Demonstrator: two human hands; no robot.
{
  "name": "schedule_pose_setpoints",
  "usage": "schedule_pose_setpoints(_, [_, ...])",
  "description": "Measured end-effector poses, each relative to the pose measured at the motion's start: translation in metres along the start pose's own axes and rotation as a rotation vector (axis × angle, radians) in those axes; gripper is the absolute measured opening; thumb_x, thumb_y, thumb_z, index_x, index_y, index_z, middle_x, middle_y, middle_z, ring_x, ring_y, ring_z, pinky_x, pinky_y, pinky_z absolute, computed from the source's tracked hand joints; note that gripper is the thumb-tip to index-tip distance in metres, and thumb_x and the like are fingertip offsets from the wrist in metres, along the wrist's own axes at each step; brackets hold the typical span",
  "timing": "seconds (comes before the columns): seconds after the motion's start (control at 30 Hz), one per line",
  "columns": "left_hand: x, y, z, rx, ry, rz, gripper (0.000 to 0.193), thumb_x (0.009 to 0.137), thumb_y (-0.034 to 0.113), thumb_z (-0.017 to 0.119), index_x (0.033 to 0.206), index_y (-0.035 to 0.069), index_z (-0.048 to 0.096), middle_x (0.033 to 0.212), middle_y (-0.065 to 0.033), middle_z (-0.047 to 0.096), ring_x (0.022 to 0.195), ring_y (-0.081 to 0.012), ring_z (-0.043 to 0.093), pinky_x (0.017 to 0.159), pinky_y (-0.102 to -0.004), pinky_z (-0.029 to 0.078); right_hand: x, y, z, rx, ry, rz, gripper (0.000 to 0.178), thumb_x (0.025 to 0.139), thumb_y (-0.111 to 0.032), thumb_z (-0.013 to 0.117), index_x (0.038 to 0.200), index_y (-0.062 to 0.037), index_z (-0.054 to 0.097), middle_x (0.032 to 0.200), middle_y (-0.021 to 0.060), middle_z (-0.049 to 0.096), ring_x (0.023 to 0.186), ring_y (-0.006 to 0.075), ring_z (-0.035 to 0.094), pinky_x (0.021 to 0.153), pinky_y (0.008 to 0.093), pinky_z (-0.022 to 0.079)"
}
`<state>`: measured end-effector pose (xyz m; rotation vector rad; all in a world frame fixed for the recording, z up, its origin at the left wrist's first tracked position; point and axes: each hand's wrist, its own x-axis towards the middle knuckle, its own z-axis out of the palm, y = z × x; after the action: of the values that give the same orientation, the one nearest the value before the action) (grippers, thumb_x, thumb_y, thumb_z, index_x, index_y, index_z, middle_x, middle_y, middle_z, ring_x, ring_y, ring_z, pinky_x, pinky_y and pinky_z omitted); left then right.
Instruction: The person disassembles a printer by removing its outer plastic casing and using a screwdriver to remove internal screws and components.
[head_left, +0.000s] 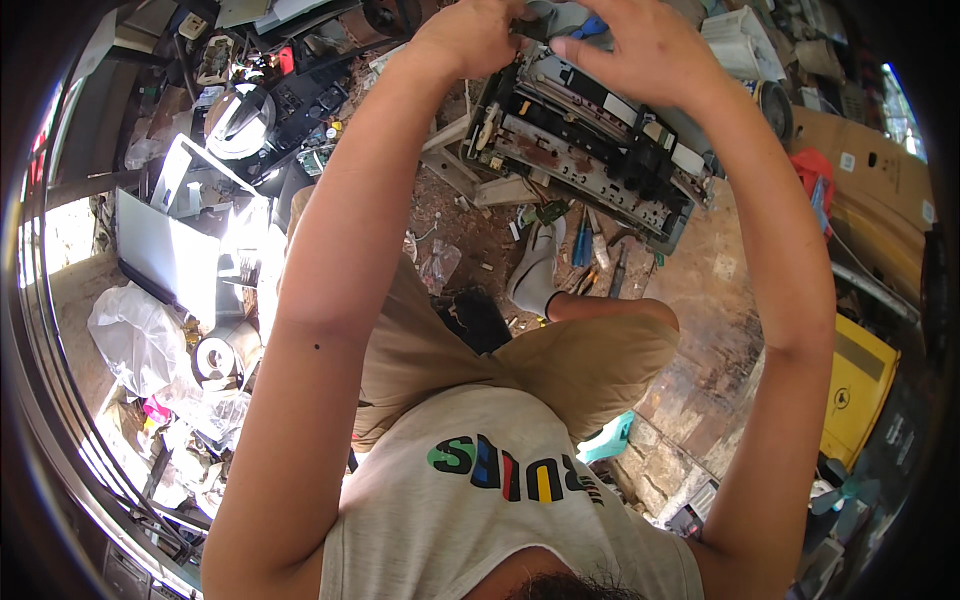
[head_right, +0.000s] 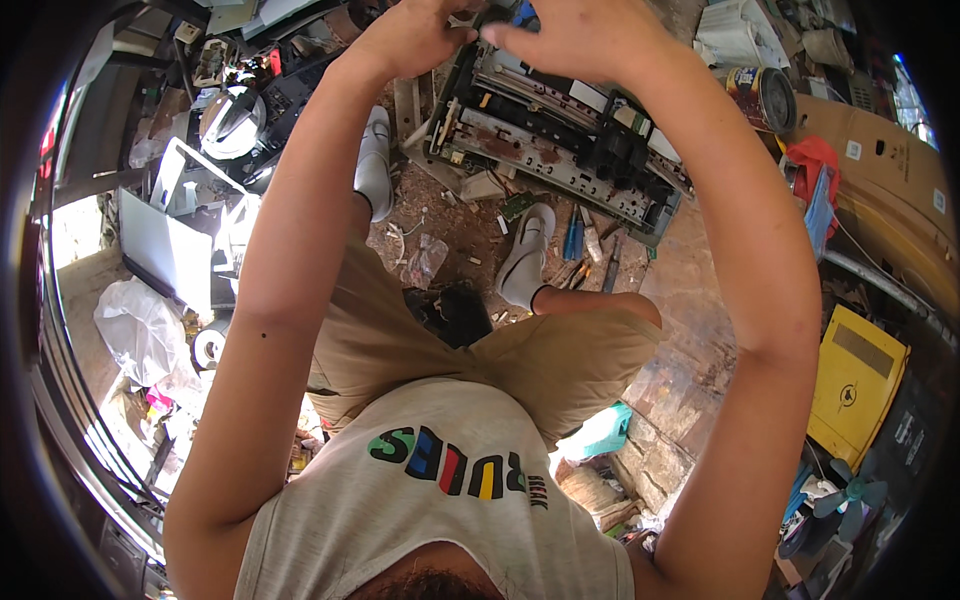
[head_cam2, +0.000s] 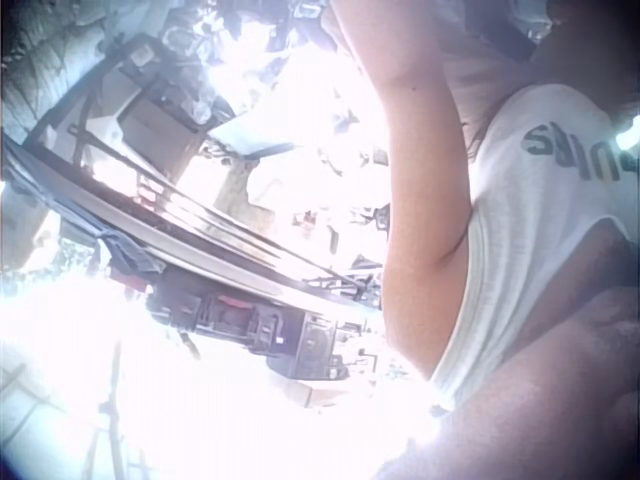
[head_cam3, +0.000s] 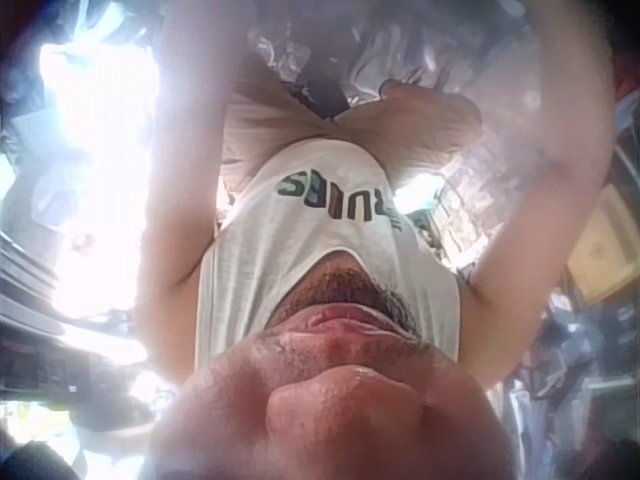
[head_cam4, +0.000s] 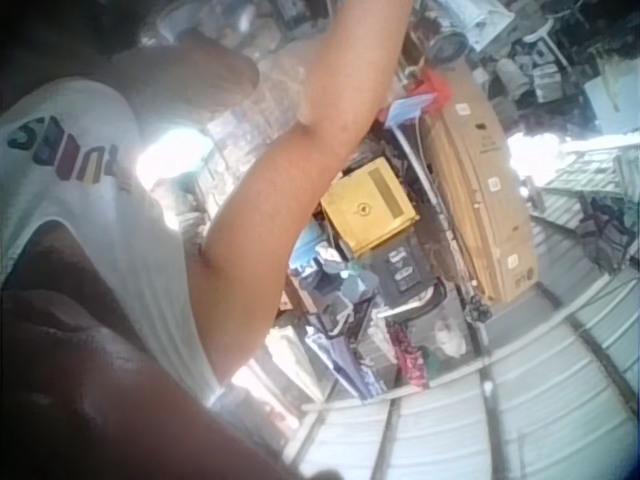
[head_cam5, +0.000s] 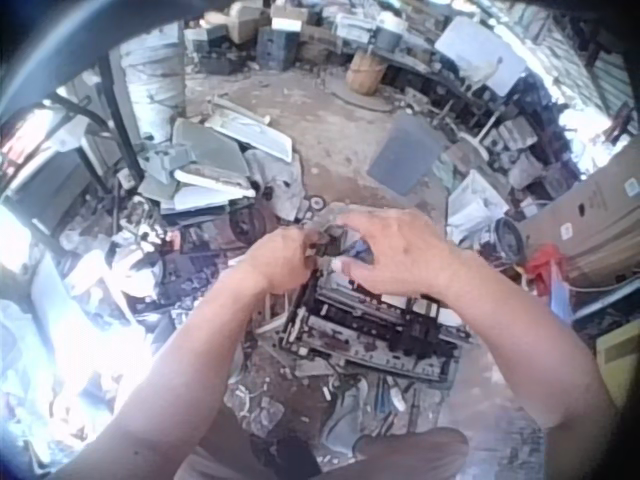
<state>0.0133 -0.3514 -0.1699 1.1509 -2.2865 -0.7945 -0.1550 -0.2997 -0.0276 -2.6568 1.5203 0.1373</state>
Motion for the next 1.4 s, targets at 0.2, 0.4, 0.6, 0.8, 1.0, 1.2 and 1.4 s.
schedule_pose_setpoints(0.2, [0.003,-0.003,0.002,0.014,-0.009,0.008,0.036,0.082,0.016,0.065,0.117,0.005,0.068,0.105,-0.0264,0.069,0.103,-0.0411,0.066,0.093,-0.0471,0.052,0.004,0.024,0.017,0.106,0.116,-0.103,0.043,0.081,-0.014,0.058,0.124,-0.0131,0.062,0.119,0.0215,0.065,0.11,0.0386,0.063,0.09,0.047,0.052])
schedule_pose_setpoints(0.4, [0.0,0.0,0.0,0.023,-0.005,-0.013,0.038,0.082,0.017,0.066,0.118,0.006,0.068,0.105,-0.0263,0.07,0.103,-0.0408,0.067,0.093,-0.047,0.052,0.01,0.01,0.005,-0.071,-0.077,0.053,0.044,0.084,-0.02,0.062,0.127,-0.0116,0.059,0.114,0.0202,0.067,0.107,0.0383,0.064,0.09,0.0479,0.052])
schedule_pose_setpoints(0.6, [0.001,-0.001,0.004,0.021,-0.005,-0.008,0.039,0.081,0.017,0.066,0.119,0.006,0.068,0.106,-0.0264,0.07,0.102,-0.0409,0.067,0.093,-0.0468,0.052,-0.001,0.018,0.021,-0.018,0.174,-0.051,0.038,0.087,-0.026,0.065,0.121,-0.0084,0.061,0.109,0.0213,0.068,0.101,0.0381,0.066,0.087,0.0465,0.053])
schedule_pose_setpoints(0.8, [0.002,0.001,0.002,0.023,-0.008,-0.003,0.039,0.081,0.018,0.066,0.118,0.006,0.068,0.105,-0.0265,0.069,0.102,-0.0411,0.067,0.092,-0.047,0.052,0.0,0.017,0.014,0.007,0.065,0.01,0.036,0.084,-0.023,0.065,0.117,-0.0073,0.062,0.115,0.0232,0.065,0.105,0.0384,0.064,0.086,0.0466,0.053])
schedule_pose_setpoints(1.0, [0.002,-0.002,0.006,0.023,0.028,0.025,0.038,0.081,0.019,0.067,0.117,0.006,0.068,0.104,-0.0259,0.07,0.102,-0.0414,0.066,0.092,-0.0476,0.052,-0.002,0.035,0.03,0.031,0.186,-0.162,0.036,0.079,-0.019,0.064,0.113,-0.0064,0.063,0.123,0.0241,0.061,0.111,0.0394,0.061,0.089,0.0464,0.052])
schedule_pose_setpoints(1.2, [-0.001,0.004,0.002,0.035,0.009,0.014,0.039,0.081,0.018,0.067,0.118,0.006,0.068,0.107,-0.0261,0.069,0.104,-0.0411,0.066,0.093,-0.0473,0.052,0.0,0.018,0.014,0.012,0.02,0.057,0.037,0.082,-0.023,0.066,0.114,-0.0056,0.063,0.114,0.0233,0.065,0.106,0.0397,0.063,0.088,0.0476,0.052])
schedule_pose_setpoints(1.4, [0.001,-0.001,0.005,0.023,0.024,0.012,0.04,0.081,0.018,0.066,0.118,0.006,0.068,0.108,-0.0257,0.069,0.105,-0.0407,0.066,0.094,-0.0468,0.052,-0.007,0.02,0.025,0.084,0.237,0.032,0.026,0.082,-0.017,0.066,0.104,-0.0042,0.066,0.094,0.0209,0.067,0.095,0.0389,0.065,0.086,0.0471,0.053])
